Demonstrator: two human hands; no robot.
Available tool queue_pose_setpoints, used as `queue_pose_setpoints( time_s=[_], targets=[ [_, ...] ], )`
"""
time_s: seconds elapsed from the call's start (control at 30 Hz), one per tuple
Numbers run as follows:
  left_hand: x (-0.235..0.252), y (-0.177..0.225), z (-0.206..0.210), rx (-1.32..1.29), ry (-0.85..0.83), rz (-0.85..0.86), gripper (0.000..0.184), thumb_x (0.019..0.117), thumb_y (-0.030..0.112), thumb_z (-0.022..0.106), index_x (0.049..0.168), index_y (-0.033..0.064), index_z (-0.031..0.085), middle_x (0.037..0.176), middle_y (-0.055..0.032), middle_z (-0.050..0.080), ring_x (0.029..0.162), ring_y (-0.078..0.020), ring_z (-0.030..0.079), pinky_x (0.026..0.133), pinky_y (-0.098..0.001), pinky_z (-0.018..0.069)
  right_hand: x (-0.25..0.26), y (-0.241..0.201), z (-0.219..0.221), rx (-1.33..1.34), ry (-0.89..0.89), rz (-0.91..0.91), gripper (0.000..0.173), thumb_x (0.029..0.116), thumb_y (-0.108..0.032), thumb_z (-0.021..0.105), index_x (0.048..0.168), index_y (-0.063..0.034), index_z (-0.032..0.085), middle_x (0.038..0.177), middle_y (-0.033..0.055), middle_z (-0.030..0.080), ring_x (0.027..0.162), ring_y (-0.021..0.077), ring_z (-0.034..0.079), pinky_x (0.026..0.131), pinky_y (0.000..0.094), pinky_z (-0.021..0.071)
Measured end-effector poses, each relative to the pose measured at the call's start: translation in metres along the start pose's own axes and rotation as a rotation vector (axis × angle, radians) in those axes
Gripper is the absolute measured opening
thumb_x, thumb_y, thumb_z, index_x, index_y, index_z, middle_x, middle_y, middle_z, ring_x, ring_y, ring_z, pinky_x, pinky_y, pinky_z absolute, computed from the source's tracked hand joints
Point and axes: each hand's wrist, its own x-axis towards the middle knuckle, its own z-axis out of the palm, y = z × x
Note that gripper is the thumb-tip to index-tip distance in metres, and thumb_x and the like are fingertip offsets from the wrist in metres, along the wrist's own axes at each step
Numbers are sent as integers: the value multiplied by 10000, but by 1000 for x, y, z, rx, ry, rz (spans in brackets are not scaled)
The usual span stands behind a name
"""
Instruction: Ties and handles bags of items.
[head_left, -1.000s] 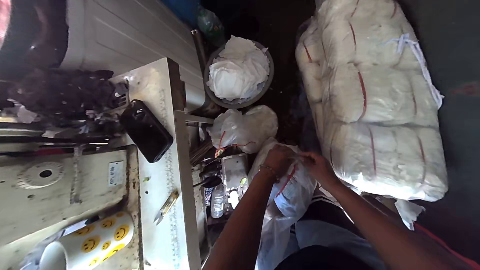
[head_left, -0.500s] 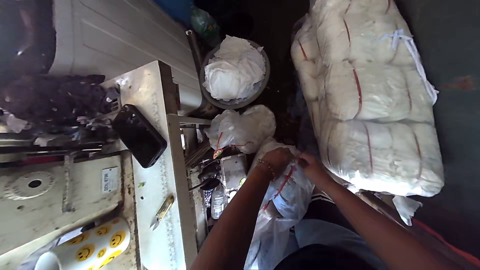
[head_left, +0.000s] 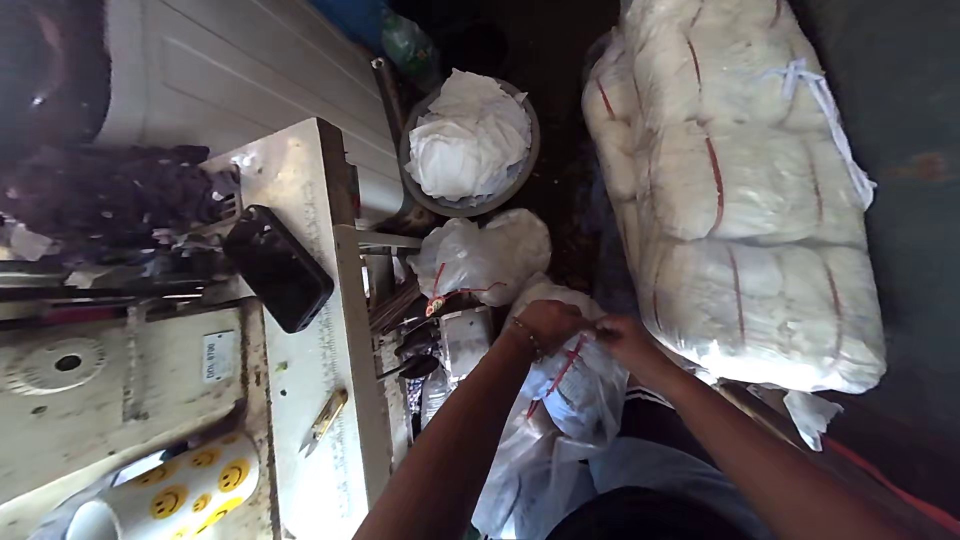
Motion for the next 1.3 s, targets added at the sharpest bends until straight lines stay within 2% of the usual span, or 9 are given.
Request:
queue_pose_setpoints(
  time_s=[0.13,0.3,0.4,0.53,0.67,0.93,1.1,1.17,1.3],
  targets=[
    [10,-1,-4,12,-28,-39,291,1046,19,483,1226,-16,709,1224,-225,694,1155,-404,662,995,-567,502,2,2,-3,-34,1,-27,247,1020,-61,577,1189,104,651,1221,249,636,1119,284,624,1011,397,491],
    [27,1,-18,103,-146,-120,314,1051,15,468,1282,26,681,1355,-168,644,1223,-376,629,1025,-571,482,4,-7,-4,-29,278,26,310,1014,-58,599,1293,77,592,1228,250,648,1129,317,651,1010,435,516],
    [31,5,-21,119,-199,-197,315,1058,34,473,1323,24,642,1397,-173,606,1221,-388,622,1013,-579,486,-3,-3,2,-193,448,-177,277,980,-77,641,1194,97,664,1190,290,648,1119,406,641,990,506,521],
    [33,9,-25,108,-278,-247,301,1036,58,539,1315,-17,621,1372,-213,582,1251,-391,585,1032,-554,481,-15,-1,19,-345,240,-335,346,969,-270,666,1126,34,717,1184,246,669,1130,386,649,1007,509,516],
    [35,12,-36,124,-306,-304,302,999,165,632,1244,-9,661,1317,-214,607,1223,-388,599,992,-578,494,-14,-2,24,-368,154,-203,285,1027,-144,544,1148,67,692,1219,247,654,1138,344,653,1022,430,513],
    [12,6,-13,-556,217,-590,224,992,151,650,1118,-31,690,997,-210,693,896,-322,665,839,-508,534,-1,-12,23,-156,280,-90,384,983,-129,638,1321,54,620,1270,277,623,1121,376,640,991,476,520],
    [16,25,-15,-514,165,-598,261,1046,154,575,1198,-16,703,1110,-224,712,1035,-349,685,945,-521,516,3,3,31,-97,474,-271,148,936,-3,637,1002,75,745,1040,241,692,953,321,691,874,434,574],
    [17,24,-11,-609,214,-666,278,1055,182,550,1166,-34,686,1076,-251,691,992,-378,670,891,-552,518,4,4,27,12,419,-242,184,971,-15,606,1072,93,716,1095,253,676,1001,300,669,906,395,554],
    [16,16,1,-861,225,-691,287,1086,139,474,1235,-63,613,1080,-220,626,911,-271,576,836,-437,488,-1,2,11,353,171,-48,275,1024,-93,564,1245,66,596,1227,184,619,1094,201,615,966,366,516]
  ],
)
